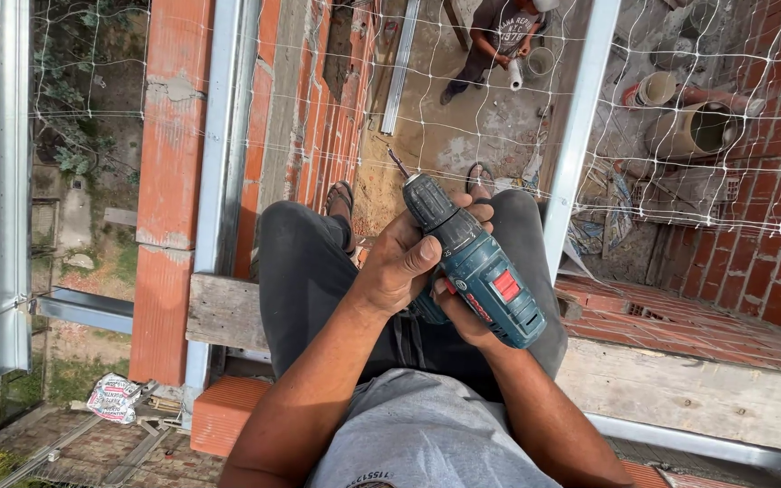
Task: Installing white pipes to secure a safety net on a construction site using a power drill
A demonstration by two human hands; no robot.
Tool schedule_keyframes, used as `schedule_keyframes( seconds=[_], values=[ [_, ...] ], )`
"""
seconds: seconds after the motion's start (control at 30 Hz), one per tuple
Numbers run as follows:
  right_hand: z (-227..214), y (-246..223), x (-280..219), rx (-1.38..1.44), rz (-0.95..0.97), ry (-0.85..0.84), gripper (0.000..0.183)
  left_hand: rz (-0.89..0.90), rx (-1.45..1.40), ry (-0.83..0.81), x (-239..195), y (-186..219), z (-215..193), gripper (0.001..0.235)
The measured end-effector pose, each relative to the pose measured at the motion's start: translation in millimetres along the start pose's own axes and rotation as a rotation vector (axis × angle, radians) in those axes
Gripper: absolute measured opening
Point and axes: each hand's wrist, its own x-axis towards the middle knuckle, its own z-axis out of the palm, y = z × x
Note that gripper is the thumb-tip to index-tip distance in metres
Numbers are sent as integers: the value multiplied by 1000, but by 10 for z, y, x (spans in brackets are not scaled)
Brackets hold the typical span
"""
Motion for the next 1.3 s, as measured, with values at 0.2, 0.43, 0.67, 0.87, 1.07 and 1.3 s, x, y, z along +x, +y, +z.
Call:
schedule_keyframes(
  seconds=[0.2,0.43,0.67,0.87,1.07,1.3],
  values=[
    [-193,-257,215,187,-54,-132,53,65,199,-23,-24,-262,-303,83],
    [-369,-500,407,467,-71,-315,41,41,197,-33,22,-256,-232,78],
    [-309,-88,302,600,-48,-411,37,55,195,-26,147,-227,-116,68],
    [-14,-268,185,1255,162,-227,52,21,130,76,145,-116,-164,49],
    [-8,-176,147,1418,203,-237,66,119,201,89,114,42,-292,61],
    [-48,-327,278,1358,143,-332,60,217,281,59,159,130,-185,70]
  ],
)
